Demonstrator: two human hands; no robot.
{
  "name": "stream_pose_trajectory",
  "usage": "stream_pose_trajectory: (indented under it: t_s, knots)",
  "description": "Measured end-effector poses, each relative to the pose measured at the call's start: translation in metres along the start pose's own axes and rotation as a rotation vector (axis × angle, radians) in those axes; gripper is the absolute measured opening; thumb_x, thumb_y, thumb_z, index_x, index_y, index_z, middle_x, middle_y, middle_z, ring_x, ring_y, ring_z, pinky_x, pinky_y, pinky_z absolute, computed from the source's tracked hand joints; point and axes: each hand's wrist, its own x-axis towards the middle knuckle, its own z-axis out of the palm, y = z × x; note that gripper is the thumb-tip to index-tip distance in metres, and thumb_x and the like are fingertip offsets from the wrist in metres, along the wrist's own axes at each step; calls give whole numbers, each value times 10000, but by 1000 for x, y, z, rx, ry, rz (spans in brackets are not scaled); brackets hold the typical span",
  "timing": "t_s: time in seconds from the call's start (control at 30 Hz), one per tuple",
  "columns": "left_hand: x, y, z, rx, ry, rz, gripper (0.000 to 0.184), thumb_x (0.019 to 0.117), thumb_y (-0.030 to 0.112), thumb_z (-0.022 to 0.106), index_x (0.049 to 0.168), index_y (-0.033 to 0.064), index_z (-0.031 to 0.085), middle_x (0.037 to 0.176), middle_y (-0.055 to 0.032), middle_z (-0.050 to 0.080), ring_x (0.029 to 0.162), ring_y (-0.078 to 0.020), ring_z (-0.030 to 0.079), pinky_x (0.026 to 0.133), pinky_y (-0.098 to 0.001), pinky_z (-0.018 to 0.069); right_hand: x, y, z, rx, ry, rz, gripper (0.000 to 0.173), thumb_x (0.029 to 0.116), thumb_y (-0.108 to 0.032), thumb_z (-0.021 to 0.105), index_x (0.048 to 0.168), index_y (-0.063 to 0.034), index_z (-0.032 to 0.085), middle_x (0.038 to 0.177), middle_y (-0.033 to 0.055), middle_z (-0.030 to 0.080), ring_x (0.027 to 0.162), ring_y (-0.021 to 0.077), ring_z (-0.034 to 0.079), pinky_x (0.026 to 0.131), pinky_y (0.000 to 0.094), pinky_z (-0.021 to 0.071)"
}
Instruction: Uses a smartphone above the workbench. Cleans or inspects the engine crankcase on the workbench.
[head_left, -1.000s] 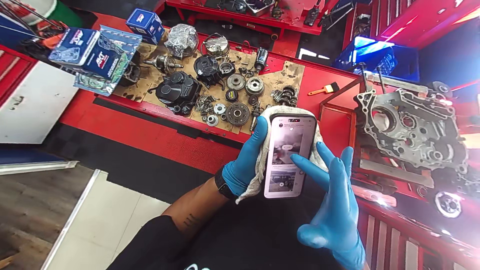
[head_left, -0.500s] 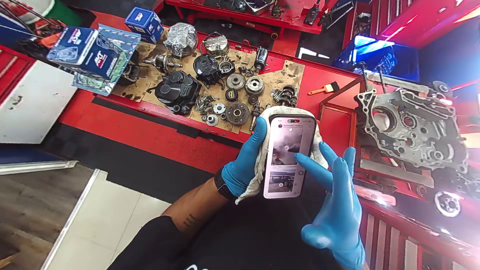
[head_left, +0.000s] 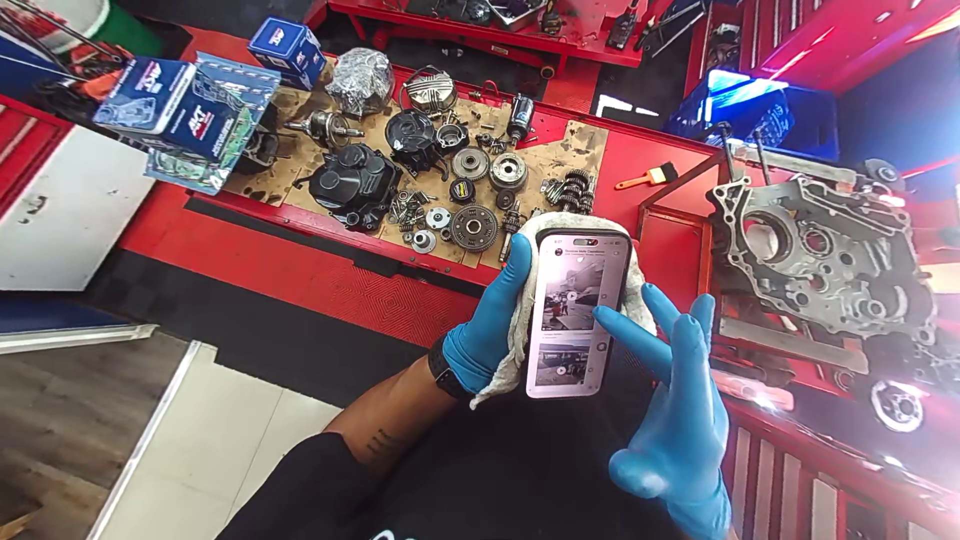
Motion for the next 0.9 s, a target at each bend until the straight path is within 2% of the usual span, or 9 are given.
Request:
stream_pose_trajectory:
  t_s: [0.13, 0.2, 0.27, 0.33, 0.37, 0.47, 0.6, 0.9]
  knots:
    - [0, 1, 1, 22, 15, 4, 521, 1004, 569, 514, 1278, 147, 650, 1186, -56, 729, 1144, -132, 683, 999, -324, 558, 1, 0, 0, 2, -6, -2, 966, 876, -836, 419, 1643, -316, 147, 1491, -131, 566, 1492, 204, 396, 1238, 690, 41]
    - [0, 0, 2, 34, 27, 5, 519, 1004, 569, 514, 1272, 146, 652, 1180, -52, 731, 1139, -128, 684, 997, -322, 559, 3, -2, 1, -13, -45, -1, 976, 874, -842, 418, 1640, -298, 155, 1529, -129, 526, 1525, 206, 333, 1236, 688, 6]
    - [-1, 0, 3, 55, 43, 5, 524, 997, 574, 522, 1269, 143, 647, 1179, -46, 731, 1140, -122, 683, 1001, -318, 557, 5, -4, 3, -30, -91, 9, 983, 859, -850, 438, 1614, -253, 237, 1553, -103, 502, 1548, 193, 273, 1226, 675, -60]
    - [-1, -1, 4, 56, 56, 0, 533, 995, 579, 524, 1268, 137, 643, 1175, -51, 730, 1136, -126, 684, 998, -320, 558, 6, -5, 6, -44, -124, 15, 997, 846, -854, 460, 1589, -210, 289, 1556, -82, 501, 1550, 177, 261, 1213, 675, -95]
    - [-2, -1, 4, 52, 59, -3, 536, 994, 581, 526, 1268, 135, 645, 1175, -53, 730, 1134, -128, 686, 996, -321, 559, 6, -5, 6, -43, -124, 12, 1001, 846, -852, 463, 1588, -204, 286, 1555, -79, 504, 1550, 179, 264, 1212, 676, -95]
    - [-2, 0, 3, 40, 46, 1, 526, 996, 572, 527, 1266, 139, 654, 1177, -53, 733, 1136, -128, 687, 999, -320, 559, 4, -3, 4, -14, -75, 5, 1004, 854, -850, 445, 1630, -266, 194, 1556, -108, 498, 1545, 201, 282, 1230, 677, -46]
    - [-2, 2, 2, 13, 16, 7, 522, 1010, 566, 503, 1280, 144, 648, 1192, -60, 727, 1150, -135, 680, 1006, -329, 556, 2, 0, 0, 30, 2, 0, 998, 857, -833, 449, 1646, -363, 60, 1534, -137, 519, 1505, 255, 373, 1226, 717, 37]
    - [-1, 4, 5, -22, -14, -4, 522, 1010, 574, 493, 1271, 157, 668, 1193, -57, 730, 1149, -132, 681, 1004, -326, 554, 1, 1, -1, 42, 16, 19, 981, 862, -819, 458, 1637, -380, 46, 1530, -130, 524, 1497, 238, 388, 1243, 680, 47]
